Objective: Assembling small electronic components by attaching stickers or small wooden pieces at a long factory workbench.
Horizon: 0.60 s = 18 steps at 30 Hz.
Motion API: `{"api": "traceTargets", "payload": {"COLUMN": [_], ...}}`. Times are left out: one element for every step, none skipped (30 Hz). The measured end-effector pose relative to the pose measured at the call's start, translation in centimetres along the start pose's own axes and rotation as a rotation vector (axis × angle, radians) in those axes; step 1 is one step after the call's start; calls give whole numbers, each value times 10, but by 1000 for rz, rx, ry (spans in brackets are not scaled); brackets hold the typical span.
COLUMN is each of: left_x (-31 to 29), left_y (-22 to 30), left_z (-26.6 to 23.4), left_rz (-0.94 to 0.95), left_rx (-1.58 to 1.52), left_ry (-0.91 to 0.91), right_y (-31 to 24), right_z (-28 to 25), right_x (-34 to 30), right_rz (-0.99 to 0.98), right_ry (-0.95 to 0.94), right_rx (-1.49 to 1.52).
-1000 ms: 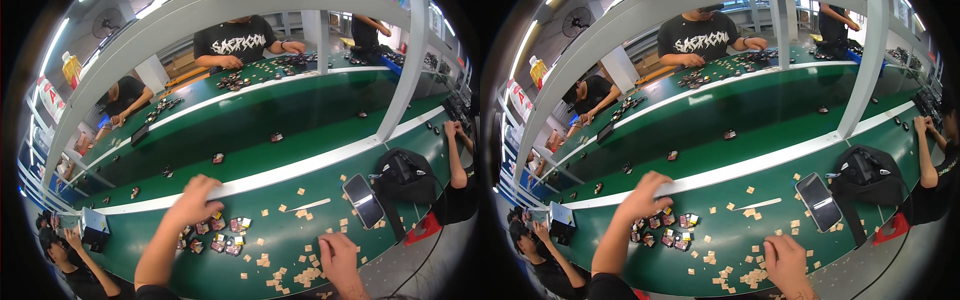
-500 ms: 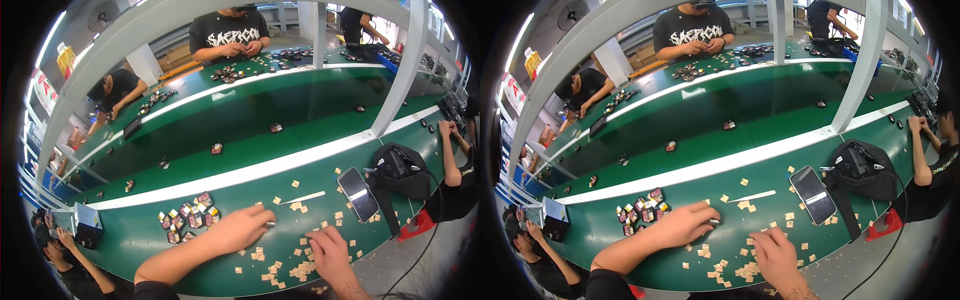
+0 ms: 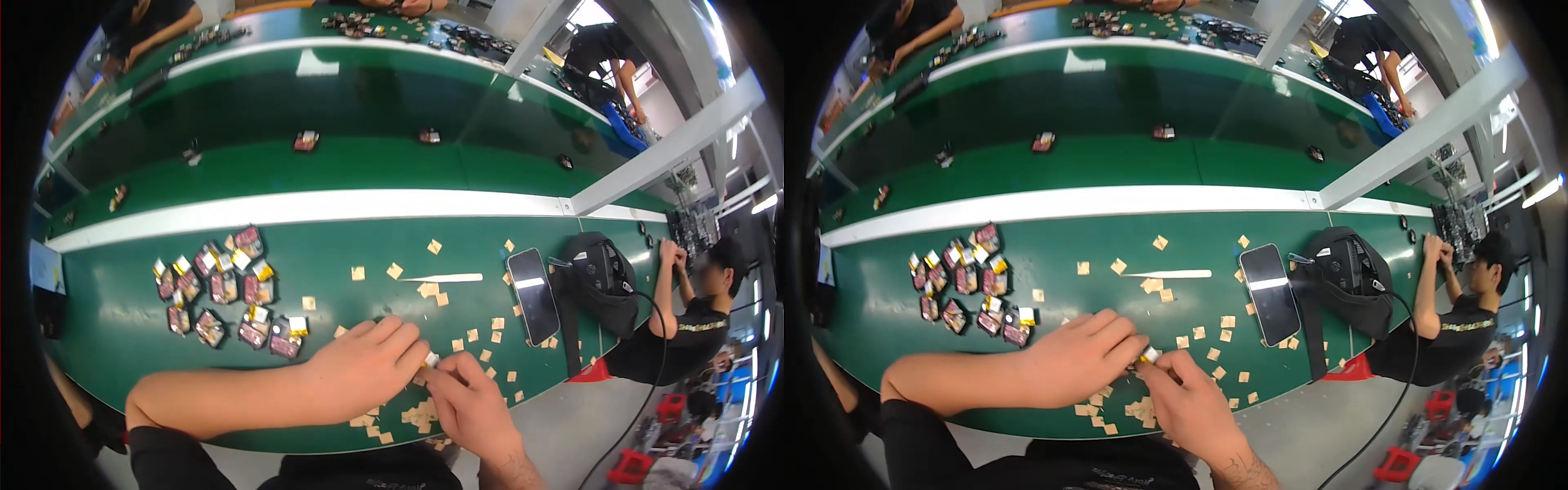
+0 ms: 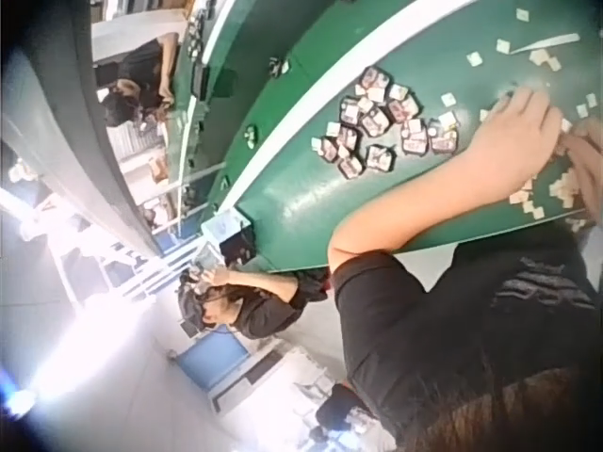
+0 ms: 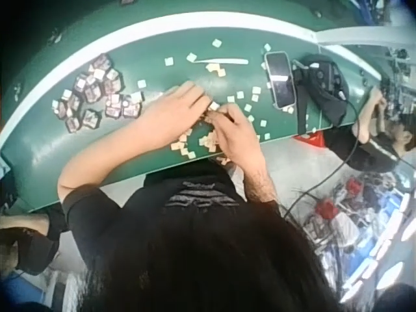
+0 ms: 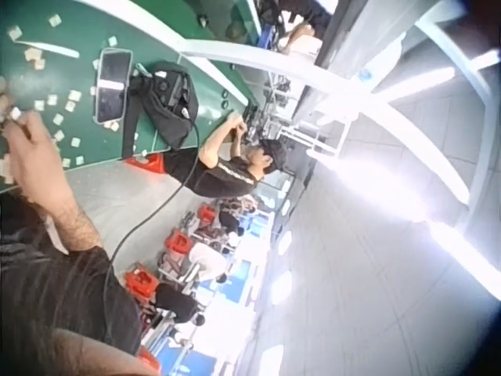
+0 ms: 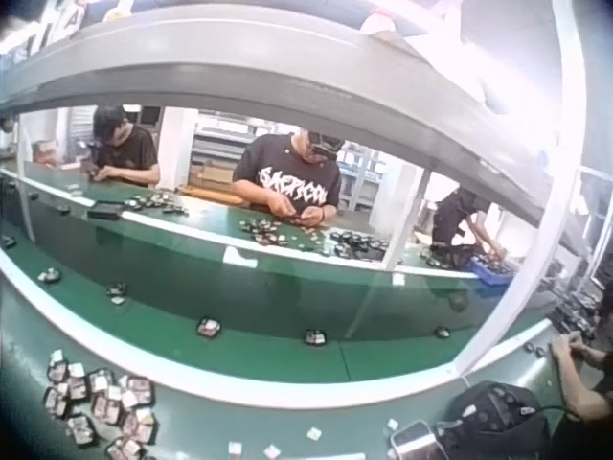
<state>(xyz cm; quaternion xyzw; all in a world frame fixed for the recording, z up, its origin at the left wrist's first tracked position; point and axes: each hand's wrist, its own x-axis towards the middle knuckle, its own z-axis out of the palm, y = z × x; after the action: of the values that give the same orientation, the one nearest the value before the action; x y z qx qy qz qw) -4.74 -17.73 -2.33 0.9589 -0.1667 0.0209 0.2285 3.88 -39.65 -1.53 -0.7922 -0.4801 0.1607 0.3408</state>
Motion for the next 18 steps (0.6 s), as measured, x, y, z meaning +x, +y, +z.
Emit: {"api": "traceTargets", "payload": {"left_x": [-1,-1,0,0,1,0,0,-1,-2,-3,-4,-5,-6,-6,-6,-6,-5,-4], "left_y": [-1,-2,-2,-4,-4,-3,-3,-3,-4,-3,-3,-2,-1,-1,-2,-1,-1,-1], "left_z": [0,3,6,7,6,7,8,9,9,9,9,9,8,7,6,6,6,6], "left_rz": [0,-13,-12,-4,-14,-19,3,26,23,17,11,7,15,22,18,20,22,16], "left_rx": [-18,-35,-101,-161,-194,-200,-189,-178,-179,-164,-149,-151,-138,-124,-123,-130,-137,-135], "left_ry": [34,47,63,76,68,73,83,91,94,78,62,63,64,64,67,62,57,56], "right_y": [-2,-4,-5,-8,-9,-11,-13,-14,-17,-20,-22,-22,-20,-18,-15,-12,-9,-4], "right_z": [-2,-4,-6,-6,-7,-8,-8,-8,-9,-9,-9,-7,-5,-2,0,3,6,7], "right_x": [4,4,4,5,7,9,12,15,18,19,20,20,21,20,19,15,12,9], "right_rz": [-12,-13,13,40,38,37,55,73,71,74,77,77,95,112,108,146,184,180], "right_ry": [18,-6,0,14,20,11,-9,-27,-31,-67,-103,-107,-86,-65,-67,-1,65,62], "right_rx": [-116,-125,-163,-200,-259,-261,-291,-321,-322,-351,-379,-378,-338,-296,-296,-175,-53,-49]}}
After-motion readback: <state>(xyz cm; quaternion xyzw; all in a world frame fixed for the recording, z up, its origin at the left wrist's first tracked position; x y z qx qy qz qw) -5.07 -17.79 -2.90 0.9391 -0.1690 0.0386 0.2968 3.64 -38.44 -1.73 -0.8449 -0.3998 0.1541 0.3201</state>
